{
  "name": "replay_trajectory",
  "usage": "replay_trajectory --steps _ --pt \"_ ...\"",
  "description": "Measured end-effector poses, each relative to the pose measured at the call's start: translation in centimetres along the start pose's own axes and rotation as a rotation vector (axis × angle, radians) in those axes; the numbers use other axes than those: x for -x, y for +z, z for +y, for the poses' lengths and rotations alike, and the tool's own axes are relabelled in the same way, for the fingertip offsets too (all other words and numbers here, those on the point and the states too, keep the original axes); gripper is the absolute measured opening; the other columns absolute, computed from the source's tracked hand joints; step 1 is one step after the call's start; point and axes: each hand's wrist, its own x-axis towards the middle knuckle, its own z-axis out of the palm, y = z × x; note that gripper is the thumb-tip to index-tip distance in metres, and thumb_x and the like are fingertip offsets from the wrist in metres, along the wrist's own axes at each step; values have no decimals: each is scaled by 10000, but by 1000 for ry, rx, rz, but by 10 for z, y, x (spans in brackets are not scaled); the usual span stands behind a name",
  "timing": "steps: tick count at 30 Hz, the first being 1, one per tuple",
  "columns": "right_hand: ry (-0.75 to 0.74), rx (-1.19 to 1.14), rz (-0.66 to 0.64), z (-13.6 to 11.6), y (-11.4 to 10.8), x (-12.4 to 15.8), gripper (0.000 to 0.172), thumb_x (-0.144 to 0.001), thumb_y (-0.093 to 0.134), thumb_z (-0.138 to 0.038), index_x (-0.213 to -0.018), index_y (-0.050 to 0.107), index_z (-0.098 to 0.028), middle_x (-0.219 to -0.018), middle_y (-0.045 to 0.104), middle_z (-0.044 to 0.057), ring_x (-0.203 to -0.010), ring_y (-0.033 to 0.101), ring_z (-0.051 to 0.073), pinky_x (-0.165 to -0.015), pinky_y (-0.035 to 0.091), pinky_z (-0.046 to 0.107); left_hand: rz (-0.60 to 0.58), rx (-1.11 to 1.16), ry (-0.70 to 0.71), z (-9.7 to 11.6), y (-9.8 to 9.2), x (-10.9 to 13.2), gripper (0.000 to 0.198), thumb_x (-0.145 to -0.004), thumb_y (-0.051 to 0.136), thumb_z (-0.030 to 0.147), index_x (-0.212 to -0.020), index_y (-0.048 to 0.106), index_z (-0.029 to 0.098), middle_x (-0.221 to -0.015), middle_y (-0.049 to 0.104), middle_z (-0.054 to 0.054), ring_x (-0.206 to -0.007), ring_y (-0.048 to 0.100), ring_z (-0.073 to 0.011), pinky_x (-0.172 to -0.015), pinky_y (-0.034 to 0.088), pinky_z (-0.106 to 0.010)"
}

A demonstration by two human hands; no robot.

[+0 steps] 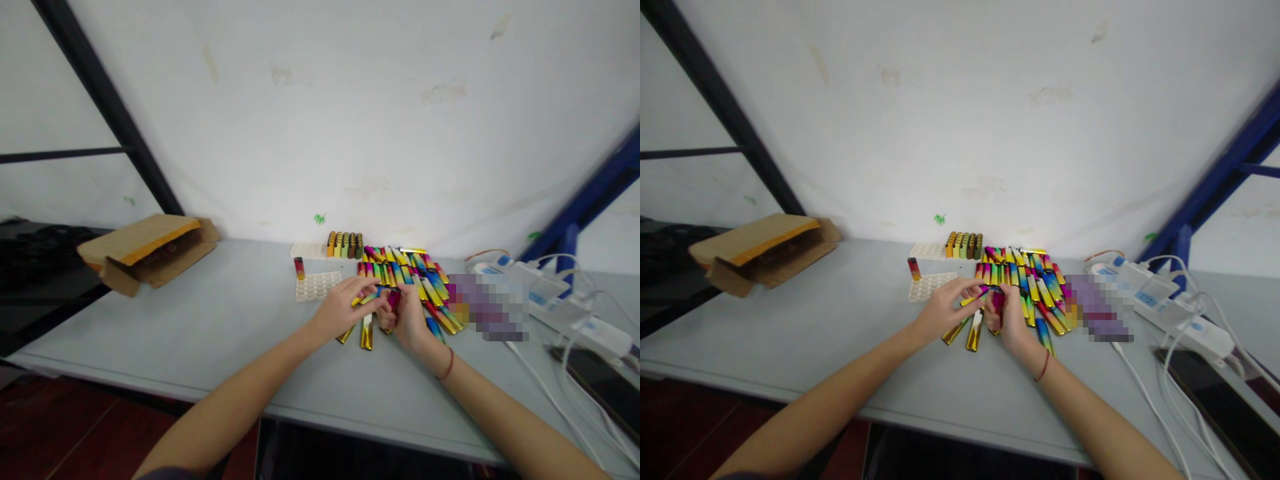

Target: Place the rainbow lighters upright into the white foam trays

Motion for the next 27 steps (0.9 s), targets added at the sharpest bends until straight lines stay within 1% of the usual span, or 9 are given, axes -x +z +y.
replay_trajectory --steps 2,4,6,9,15,18,23,27 --pt "32 -83 44 -2 -4 0 440 -748 277 -605 -490 274 -249 -369 163 -81 -339 102 73 -321 138 196 -21 -52 25 -5 -7 2 269 -930 529 347 -1136 589 185 -926 655 -56 -858 612 -178 -810 486 -302" --pt "55 -167 99 -3 -7 -1 418 -746 304 -563 -474 281 -247 -360 161 -81 -335 94 71 -312 121 189 -32 -119 57 -12 -15 3 209 -941 501 320 -1030 623 176 -875 652 -51 -825 604 -172 -790 478 -295" --pt "52 -214 151 -4 -9 -1 411 -744 322 -540 -464 293 -241 -359 162 -82 -326 99 67 -305 110 184 -32 -169 85 -19 -22 4 191 -948 482 290 -927 633 174 -848 649 -45 -812 596 -166 -781 467 -288" --pt "20 -245 210 -6 -10 -2 426 -750 339 -538 -455 300 -233 -359 170 -82 -311 114 61 -295 111 176 -46 -232 70 -29 -28 4 204 -952 468 271 -862 623 174 -820 634 -36 -790 587 -160 -755 454 -274" --pt "-31 -278 287 -9 -11 -1 461 -748 364 -579 -451 324 -228 -359 175 -87 -301 118 52 -286 112 171 -118 -303 40 -40 -27 4 237 -955 455 278 -822 618 169 -761 607 -23 -741 567 -156 -707 433 -261" --pt "-40 -309 277 -10 -11 -1 471 -759 350 -594 -460 312 -232 -360 172 -87 -298 124 55 -281 117 174 -177 -309 27 -41 -24 5 250 -952 447 277 -812 622 167 -756 607 -23 -728 563 -156 -695 427 -260" --pt "15 -348 302 -10 -14 -2 465 -804 286 -547 -459 281 -236 -340 162 -79 -290 106 61 -275 102 173 -257 -316 0 -42 -21 5 279 -954 437 299 -806 632 165 -761 622 -27 -735 570 -161 -695 424 -259" --pt "-29 -326 307 -10 -15 -1 474 -804 315 -557 -463 291 -229 -346 177 -80 -287 124 59 -276 115 173 -287 -321 -22 -43 -19 5 275 -953 441 304 -820 638 167 -773 633 -27 -743 577 -161 -696 425 -256"
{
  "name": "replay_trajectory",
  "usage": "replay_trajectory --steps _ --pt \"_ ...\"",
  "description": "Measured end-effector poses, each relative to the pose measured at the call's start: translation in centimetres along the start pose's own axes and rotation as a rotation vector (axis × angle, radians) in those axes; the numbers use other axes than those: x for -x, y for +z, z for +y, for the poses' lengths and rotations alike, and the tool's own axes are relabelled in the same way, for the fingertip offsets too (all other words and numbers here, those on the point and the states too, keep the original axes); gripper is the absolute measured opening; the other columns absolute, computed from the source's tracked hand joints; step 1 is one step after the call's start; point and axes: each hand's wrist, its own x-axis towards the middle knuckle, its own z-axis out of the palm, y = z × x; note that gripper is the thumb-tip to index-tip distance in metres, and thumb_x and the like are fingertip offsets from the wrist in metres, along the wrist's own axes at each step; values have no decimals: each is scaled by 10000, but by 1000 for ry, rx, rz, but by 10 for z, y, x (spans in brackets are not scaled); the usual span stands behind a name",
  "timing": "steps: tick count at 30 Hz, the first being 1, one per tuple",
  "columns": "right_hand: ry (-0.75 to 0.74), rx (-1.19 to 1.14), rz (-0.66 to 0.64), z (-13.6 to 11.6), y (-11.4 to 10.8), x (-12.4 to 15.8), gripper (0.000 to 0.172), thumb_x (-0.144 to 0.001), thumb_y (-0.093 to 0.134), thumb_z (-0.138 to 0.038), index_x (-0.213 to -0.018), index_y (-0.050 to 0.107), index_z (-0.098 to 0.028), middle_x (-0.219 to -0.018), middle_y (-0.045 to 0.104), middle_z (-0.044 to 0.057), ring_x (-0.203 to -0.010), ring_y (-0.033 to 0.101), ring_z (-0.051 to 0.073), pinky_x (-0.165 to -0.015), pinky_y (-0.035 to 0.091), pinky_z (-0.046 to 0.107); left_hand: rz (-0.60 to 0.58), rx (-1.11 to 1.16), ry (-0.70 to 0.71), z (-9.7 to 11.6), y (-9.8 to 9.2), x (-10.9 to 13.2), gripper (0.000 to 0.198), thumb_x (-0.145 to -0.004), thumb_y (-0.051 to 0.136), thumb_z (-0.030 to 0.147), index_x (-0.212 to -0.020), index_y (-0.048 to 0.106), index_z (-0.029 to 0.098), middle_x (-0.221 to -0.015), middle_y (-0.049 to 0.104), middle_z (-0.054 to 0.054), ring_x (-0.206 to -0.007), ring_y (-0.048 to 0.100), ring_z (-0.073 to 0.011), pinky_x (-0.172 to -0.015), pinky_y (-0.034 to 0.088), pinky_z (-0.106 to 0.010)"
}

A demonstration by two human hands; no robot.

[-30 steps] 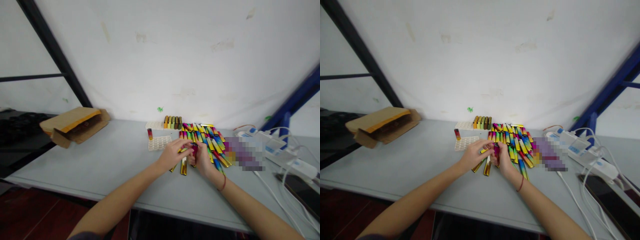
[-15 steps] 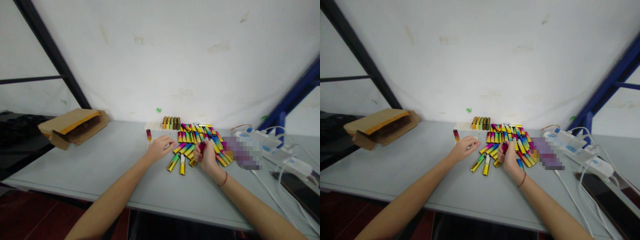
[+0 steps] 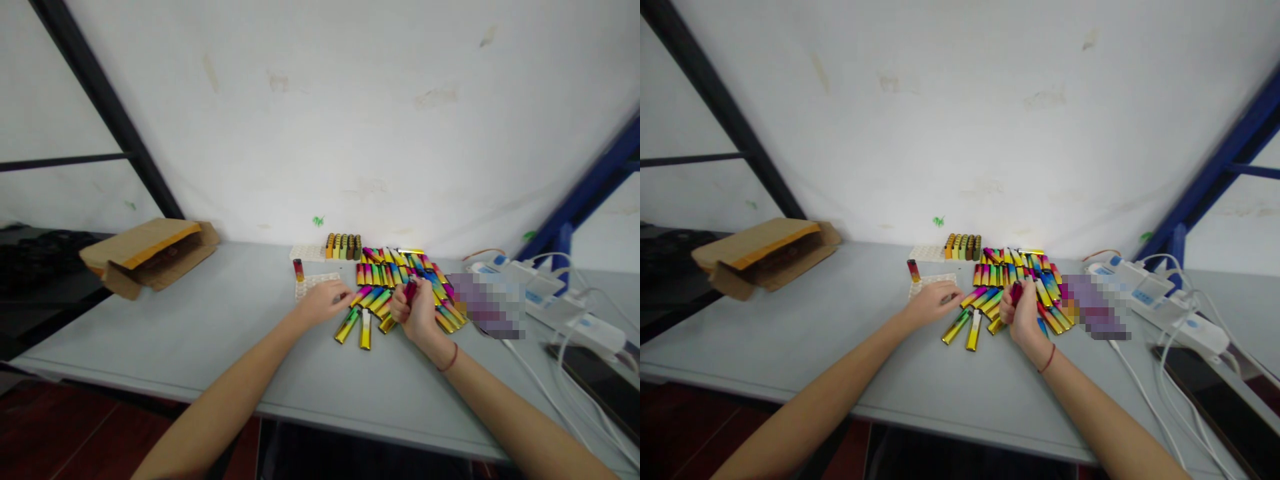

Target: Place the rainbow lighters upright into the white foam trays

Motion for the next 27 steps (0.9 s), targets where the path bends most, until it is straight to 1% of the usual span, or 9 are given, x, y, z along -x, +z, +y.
replay_trajectory --steps 8,11,13,15,17,19,21,23,27 --pt "-30 40 -44 0 -3 0 492 -774 316 -596 -442 284 -234 -344 165 -82 -266 133 59 -274 124 182 38 -107 63 -5 4 -1 179 -919 489 231 -827 631 173 -825 647 -44 -821 569 -187 -789 421 -307" --pt "-15 26 -13 -1 -2 1 472 -779 308 -571 -450 287 -234 -340 173 -77 -274 137 63 -276 126 182 74 -99 131 -5 -10 0 161 -905 488 232 -812 610 183 -814 634 -39 -810 564 -179 -773 428 -295" --pt "-2 8 3 -2 -1 3 457 -782 328 -561 -466 303 -231 -344 188 -77 -286 143 63 -280 126 178 181 -113 129 -6 -25 2 152 -894 489 252 -794 584 188 -798 622 -37 -799 559 -178 -772 429 -298" --pt "6 2 -4 -2 0 4 454 -781 353 -566 -482 321 -226 -354 205 -77 -300 152 60 -287 129 171 356 -148 25 -12 -42 5 155 -877 497 288 -770 556 193 -783 614 -36 -785 556 -184 -787 428 -316" --pt "20 7 -22 -3 1 5 460 -778 363 -577 -491 338 -219 -365 221 -77 -311 165 58 -294 139 165 543 -152 -158 -25 -58 10 148 -851 494 319 -784 543 196 -766 600 -32 -763 551 -187 -776 437 -321" --pt "42 18 -40 -3 1 6 470 -775 360 -592 -496 354 -214 -375 231 -76 -320 177 56 -302 150 163 623 -91 -360 -44 -69 17 187 -845 470 370 -849 543 198 -772 600 -20 -704 542 -175 -715 447 -299" --pt "63 40 -50 -3 2 7 488 -771 348 -621 -506 363 -211 -385 238 -76 -324 184 55 -308 158 165 596 -23 -518 -65 -76 25 296 -834 453 462 -927 541 195 -813 615 -25 -723 556 -183 -709 453 -296" --pt "80 68 -54 -2 2 7 510 -763 332 -659 -519 363 -212 -390 243 -75 -329 187 56 -315 162 169 497 46 -611 -83 -79 33 417 -845 387 547 -968 555 186 -905 639 -49 -812 582 -202 -767 456 -309" --pt "33 130 -112 -3 2 7 497 -748 333 -688 -596 391 -218 -412 293 -67 -351 235 73 -334 191 184 89 230 -782 -101 -80 45 692 -875 168 663 -1123 567 155 -1069 650 -102 -937 598 -239 -793 469 -332"
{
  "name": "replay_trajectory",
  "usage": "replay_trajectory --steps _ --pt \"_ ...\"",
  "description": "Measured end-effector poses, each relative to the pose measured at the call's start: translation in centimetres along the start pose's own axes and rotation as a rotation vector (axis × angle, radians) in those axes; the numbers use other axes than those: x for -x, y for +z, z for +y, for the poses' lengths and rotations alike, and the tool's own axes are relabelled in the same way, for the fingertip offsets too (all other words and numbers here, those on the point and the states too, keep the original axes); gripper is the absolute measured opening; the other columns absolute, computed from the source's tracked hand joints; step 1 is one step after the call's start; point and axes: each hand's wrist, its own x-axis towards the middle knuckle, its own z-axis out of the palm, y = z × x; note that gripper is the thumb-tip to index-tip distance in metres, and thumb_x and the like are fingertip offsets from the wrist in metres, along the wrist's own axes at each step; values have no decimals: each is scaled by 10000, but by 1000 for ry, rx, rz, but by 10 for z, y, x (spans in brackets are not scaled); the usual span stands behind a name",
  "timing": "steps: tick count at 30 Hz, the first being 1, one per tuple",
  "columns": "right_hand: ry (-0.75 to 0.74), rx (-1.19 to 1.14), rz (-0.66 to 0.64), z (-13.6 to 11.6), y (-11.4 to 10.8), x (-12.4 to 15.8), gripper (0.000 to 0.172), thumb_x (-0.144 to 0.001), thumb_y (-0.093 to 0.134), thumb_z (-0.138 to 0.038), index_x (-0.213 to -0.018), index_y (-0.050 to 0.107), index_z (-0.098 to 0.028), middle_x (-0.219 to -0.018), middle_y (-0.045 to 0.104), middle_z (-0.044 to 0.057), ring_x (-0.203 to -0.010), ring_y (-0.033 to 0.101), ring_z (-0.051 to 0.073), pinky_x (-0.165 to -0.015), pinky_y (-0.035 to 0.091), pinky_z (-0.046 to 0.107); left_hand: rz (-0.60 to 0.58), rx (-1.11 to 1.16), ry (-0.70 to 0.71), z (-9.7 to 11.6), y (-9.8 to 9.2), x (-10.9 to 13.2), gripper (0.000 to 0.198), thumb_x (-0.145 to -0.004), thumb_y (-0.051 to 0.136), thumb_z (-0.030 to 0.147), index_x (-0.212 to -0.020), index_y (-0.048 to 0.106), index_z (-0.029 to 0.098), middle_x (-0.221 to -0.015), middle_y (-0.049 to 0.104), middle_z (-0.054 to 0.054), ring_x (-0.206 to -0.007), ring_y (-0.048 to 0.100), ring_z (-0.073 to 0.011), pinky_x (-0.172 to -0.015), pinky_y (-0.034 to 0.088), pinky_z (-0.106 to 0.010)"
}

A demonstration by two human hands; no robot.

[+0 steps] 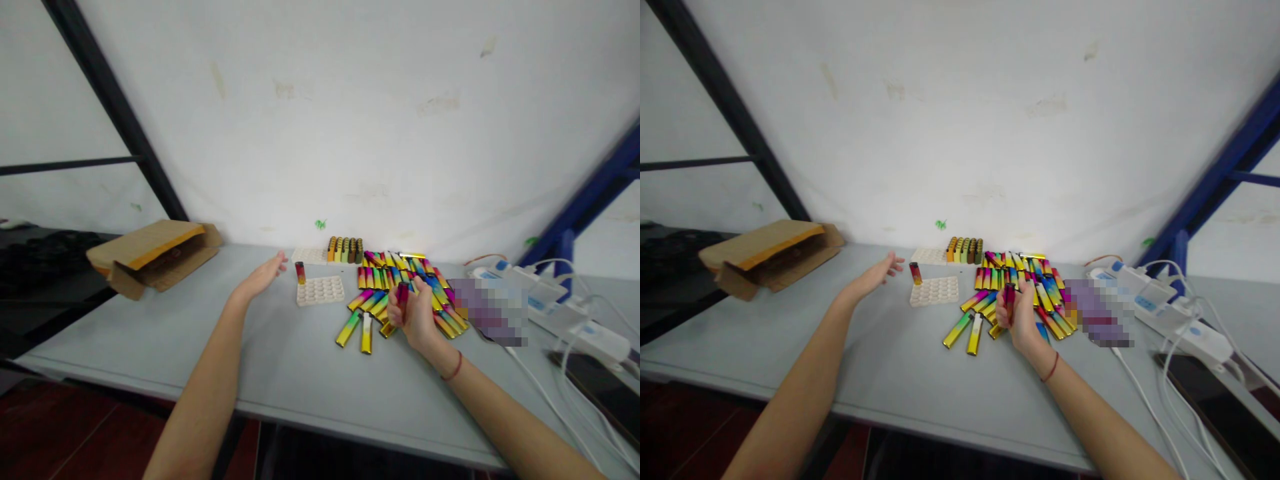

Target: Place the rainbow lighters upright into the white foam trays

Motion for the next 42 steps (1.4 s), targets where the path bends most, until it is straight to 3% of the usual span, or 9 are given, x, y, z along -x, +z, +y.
replay_trajectory --steps 3,7,13,19,23,25,32,35,42 --pt "-18 47 -122 -4 2 -5 379 -739 446 -587 -651 385 -223 -471 372 -59 -387 302 86 -366 246 201 -324 -39 72 -2 2 2 752 -815 254 753 -1202 557 183 -1207 618 -94 -1075 564 -261 -838 460 -315" --pt "-67 111 -228 -6 8 -19 264 -728 569 -389 -704 362 -227 -569 481 -59 -482 431 103 -477 373 226 -465 -143 225 3 8 7 811 -688 563 711 -1291 495 173 -1339 522 -104 -1179 500 -282 -958 401 -316" --pt "-311 518 -267 -1 33 -45 226 -828 527 -427 -801 463 -212 -760 581 -15 -741 536 133 -684 443 263 -387 -268 187 3 23 8 883 -533 768 556 -1265 485 152 -1285 530 -139 -1132 513 -327 -954 403 -375" --pt "-530 735 -279 23 71 -68 237 -753 619 -393 -863 586 -187 -946 567 52 -872 533 170 -702 457 276 -375 -244 201 5 35 7 829 -572 763 487 -1260 457 140 -1234 540 -131 -1043 551 -287 -890 439 -357" --pt "-525 769 -360 43 83 -80 213 -792 577 -372 -817 630 -167 -785 603 30 -744 549 165 -687 461 295 -351 -275 233 8 39 7 761 -583 758 508 -1198 504 139 -1160 573 -119 -1012 552 -288 -855 449 -366" --pt "-535 804 -335 49 85 -83 196 -808 569 -344 -807 651 -165 -745 635 26 -712 560 169 -701 459 308 -354 -266 259 8 40 7 743 -596 755 487 -1202 505 138 -1162 573 -118 -1008 554 -282 -853 450 -365" --pt "-587 1046 -203 51 91 -81 96 -815 588 -238 -882 635 -188 -836 702 48 -775 622 196 -724 439 305 -359 -181 292 3 40 5 780 -594 760 473 -1256 483 165 -1212 562 -108 -1001 555 -272 -875 448 -374" --pt "-606 1115 -183 48 93 -81 149 -816 587 -189 -962 562 -189 -903 697 66 -828 635 202 -728 435 299 -360 -182 274 1 40 5 801 -588 763 475 -1262 477 150 -1210 559 -120 -1007 555 -280 -881 450 -382" --pt "-595 1339 -167 47 104 -84 76 -828 585 -189 -882 532 -187 -830 668 70 -781 608 190 -682 382 271 -348 -196 284 1 40 5 854 -588 765 479 -1300 430 146 -1204 554 -119 -993 561 -277 -869 465 -383"
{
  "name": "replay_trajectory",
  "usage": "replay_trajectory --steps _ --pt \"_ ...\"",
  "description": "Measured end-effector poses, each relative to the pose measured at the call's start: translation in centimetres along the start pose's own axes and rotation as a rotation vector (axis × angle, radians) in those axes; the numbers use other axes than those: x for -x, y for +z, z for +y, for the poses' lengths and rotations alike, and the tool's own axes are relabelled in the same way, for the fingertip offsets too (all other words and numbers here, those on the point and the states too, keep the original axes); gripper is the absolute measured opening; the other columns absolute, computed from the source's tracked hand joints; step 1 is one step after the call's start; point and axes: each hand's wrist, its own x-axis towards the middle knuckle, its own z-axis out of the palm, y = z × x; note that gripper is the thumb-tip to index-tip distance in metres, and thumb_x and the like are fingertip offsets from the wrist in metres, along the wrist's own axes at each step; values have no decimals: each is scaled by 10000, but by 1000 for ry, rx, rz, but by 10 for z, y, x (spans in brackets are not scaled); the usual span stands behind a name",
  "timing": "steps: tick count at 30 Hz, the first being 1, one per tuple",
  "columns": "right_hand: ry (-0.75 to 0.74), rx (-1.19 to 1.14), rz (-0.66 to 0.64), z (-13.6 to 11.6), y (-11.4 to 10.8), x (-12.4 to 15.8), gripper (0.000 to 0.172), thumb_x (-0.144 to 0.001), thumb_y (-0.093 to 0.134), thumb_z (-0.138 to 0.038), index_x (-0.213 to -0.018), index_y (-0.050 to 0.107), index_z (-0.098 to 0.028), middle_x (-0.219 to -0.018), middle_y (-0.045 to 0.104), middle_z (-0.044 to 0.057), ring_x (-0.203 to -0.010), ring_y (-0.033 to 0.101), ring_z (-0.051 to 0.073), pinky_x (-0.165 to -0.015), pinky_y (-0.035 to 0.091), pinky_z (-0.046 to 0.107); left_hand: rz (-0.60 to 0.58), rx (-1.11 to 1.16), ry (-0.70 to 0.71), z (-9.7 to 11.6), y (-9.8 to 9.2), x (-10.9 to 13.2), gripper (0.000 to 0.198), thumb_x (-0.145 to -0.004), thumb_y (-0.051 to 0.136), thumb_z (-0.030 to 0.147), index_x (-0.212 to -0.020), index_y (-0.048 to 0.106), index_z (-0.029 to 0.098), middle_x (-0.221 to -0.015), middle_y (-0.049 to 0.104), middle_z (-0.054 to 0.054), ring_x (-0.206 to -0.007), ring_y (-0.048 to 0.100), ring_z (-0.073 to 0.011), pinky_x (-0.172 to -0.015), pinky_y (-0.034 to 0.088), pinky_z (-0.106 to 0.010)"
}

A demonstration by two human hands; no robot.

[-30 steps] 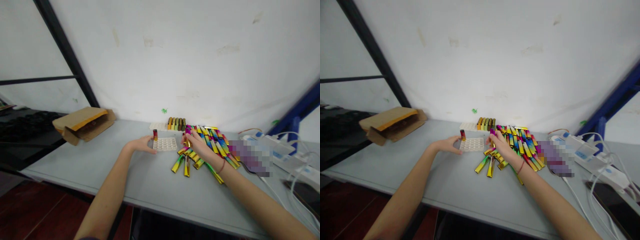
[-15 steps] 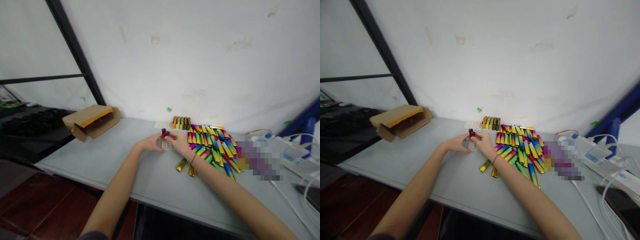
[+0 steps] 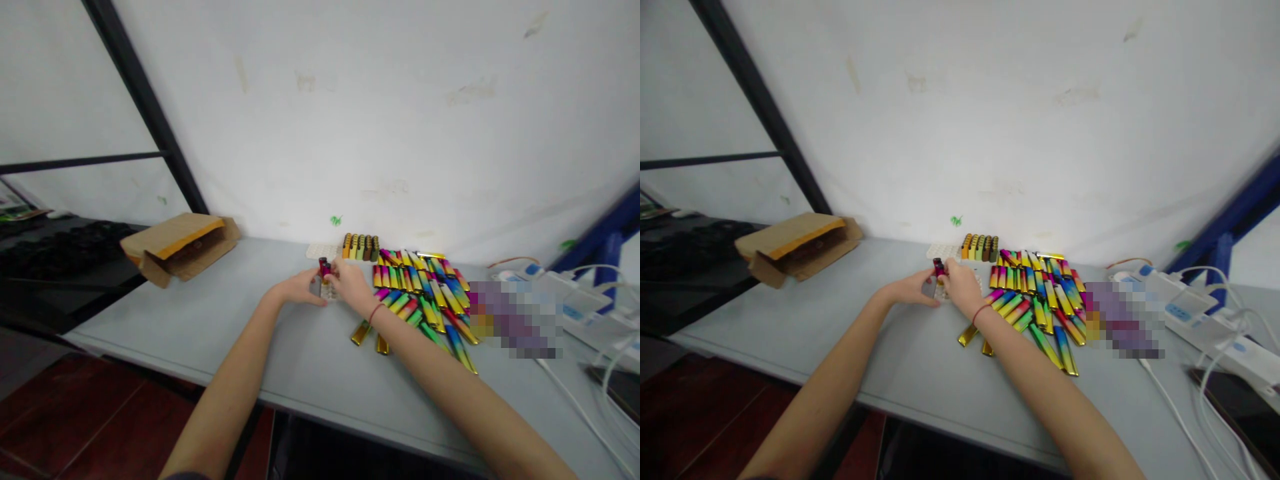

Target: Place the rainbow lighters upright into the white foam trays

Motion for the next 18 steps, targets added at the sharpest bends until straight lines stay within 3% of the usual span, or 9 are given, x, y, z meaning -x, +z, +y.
replay_trajectory --steps 4,7,8,10,13,18 --pt "22 4 17 -3 -7 -4 114 -786 645 -238 -826 554 -181 -778 648 50 -734 583 173 -652 368 260 8 20 1 1 -1 1 867 -584 771 466 -1316 415 166 -1195 559 -105 -995 567 -273 -864 470 -381" --pt "-32 22 11 1 -32 3 53 -787 609 -223 -791 592 -174 -764 649 46 -687 564 161 -623 358 255 11 22 1 1 -1 1 874 -587 771 466 -1326 410 172 -1181 570 -104 -1001 570 -278 -863 471 -379" --pt "-68 56 -15 4 -42 9 60 -793 559 -172 -755 607 -175 -735 645 41 -657 553 154 -617 353 256 10 20 -5 1 -1 1 887 -582 774 468 -1332 405 171 -1191 568 -109 -1007 569 -283 -869 468 -383" --pt "-169 125 -192 9 -61 25 135 -757 544 -123 -669 628 -181 -658 630 31 -592 526 147 -600 350 263 9 18 -13 1 -1 0 916 -573 780 471 -1345 394 166 -1232 550 -126 -1020 564 -292 -890 455 -391" --pt "-349 249 -398 14 -79 54 111 -704 591 -109 -679 673 -180 -742 644 62 -704 558 188 -680 388 290 8 21 -22 1 -1 0 951 -570 780 460 -1367 366 147 -1282 518 -148 -1046 551 -303 -920 436 -398" --pt "-411 404 -430 16 -82 85 127 -759 573 -119 -821 673 -168 -929 621 106 -904 544 241 -819 408 359 1 -9 -49 2 -1 0 937 -582 765 460 -1365 369 131 -1263 524 -156 -1070 541 -312 -933 426 -402"
